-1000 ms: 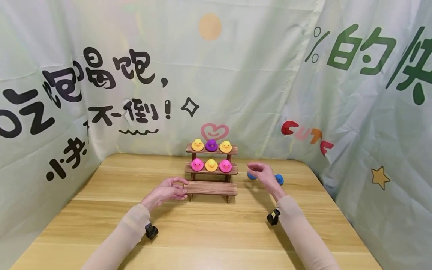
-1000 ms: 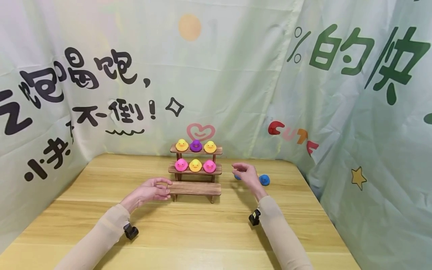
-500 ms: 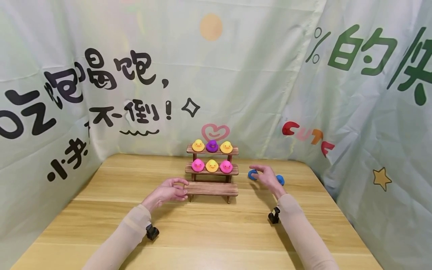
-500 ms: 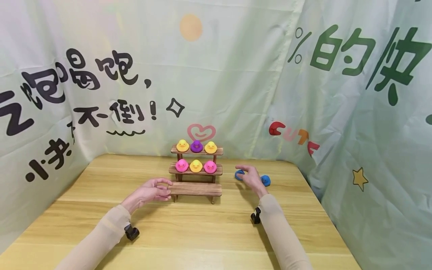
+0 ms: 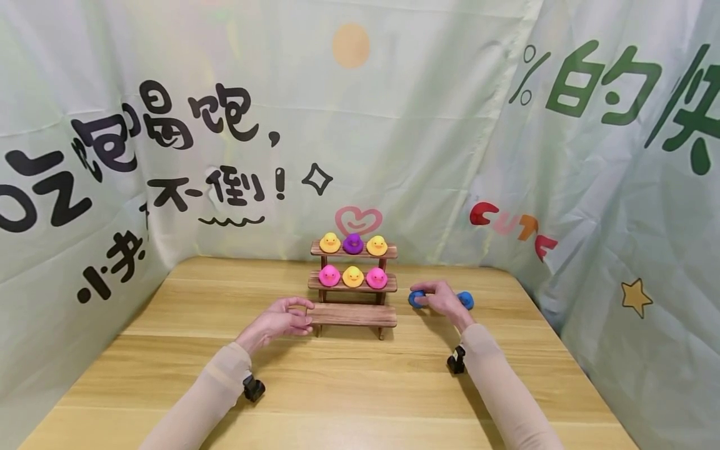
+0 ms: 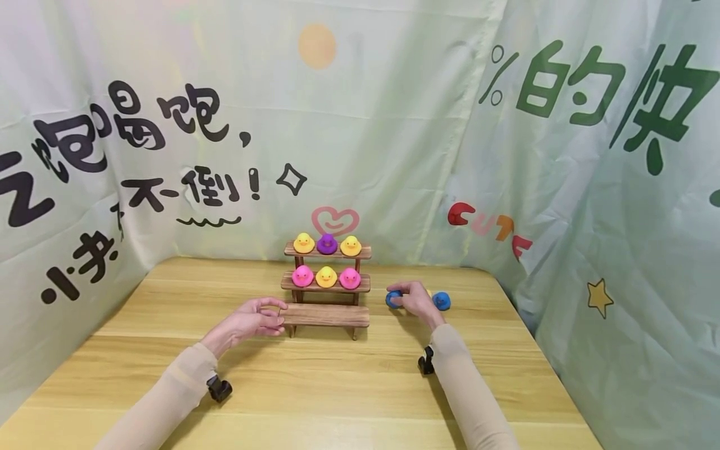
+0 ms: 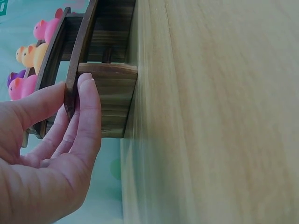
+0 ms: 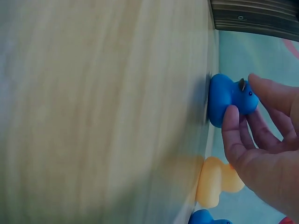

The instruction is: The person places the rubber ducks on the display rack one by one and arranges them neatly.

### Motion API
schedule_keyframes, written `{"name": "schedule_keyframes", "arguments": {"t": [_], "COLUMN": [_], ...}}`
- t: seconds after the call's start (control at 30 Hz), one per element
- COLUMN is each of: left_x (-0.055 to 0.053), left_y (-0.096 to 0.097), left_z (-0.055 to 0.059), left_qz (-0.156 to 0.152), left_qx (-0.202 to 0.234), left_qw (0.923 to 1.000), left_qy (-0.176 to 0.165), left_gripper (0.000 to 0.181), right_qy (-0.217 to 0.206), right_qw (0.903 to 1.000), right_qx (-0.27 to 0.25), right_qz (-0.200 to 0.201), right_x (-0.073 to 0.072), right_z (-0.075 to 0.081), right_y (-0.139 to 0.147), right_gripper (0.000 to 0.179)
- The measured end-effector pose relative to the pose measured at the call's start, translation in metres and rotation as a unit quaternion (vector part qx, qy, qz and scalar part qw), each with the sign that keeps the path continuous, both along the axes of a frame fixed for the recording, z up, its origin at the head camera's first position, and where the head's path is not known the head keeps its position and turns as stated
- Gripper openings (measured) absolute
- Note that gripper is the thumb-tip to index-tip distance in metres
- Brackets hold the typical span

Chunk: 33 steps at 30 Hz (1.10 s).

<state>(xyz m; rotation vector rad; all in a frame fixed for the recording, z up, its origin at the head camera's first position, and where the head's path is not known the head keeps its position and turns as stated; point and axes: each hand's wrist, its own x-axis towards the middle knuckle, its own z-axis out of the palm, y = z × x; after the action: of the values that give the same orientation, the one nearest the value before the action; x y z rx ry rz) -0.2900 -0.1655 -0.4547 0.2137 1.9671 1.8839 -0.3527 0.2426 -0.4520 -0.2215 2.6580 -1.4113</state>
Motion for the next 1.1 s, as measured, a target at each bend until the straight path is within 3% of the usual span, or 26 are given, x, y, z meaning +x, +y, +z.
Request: {"name": "schedule_keyframes", "arguments": {"t": [0.6,1.1], "left_x": [-0.001,-0.001], "left_y": [-0.001,0.000], "left_z": [0.001,0.001], "left_qz": [0.002,0.008], "left_qx": [-0.011,-0.009], "left_qw": [0.9999,0.9998], "left_qy": [-0.005,-0.012], "left_gripper": [0.042,0.042], "right_qy": [0.007,0.026], "right_qw": [0.9998,0.9989], "right_qx": [0.006,-0.031], "right_qz": [0.019,0.023], "right_x": [-0.002,0.011], "right_z": [-0.004,0.011], "right_y": [0.006,0.001], "right_gripper": [0.037,0.038]}}
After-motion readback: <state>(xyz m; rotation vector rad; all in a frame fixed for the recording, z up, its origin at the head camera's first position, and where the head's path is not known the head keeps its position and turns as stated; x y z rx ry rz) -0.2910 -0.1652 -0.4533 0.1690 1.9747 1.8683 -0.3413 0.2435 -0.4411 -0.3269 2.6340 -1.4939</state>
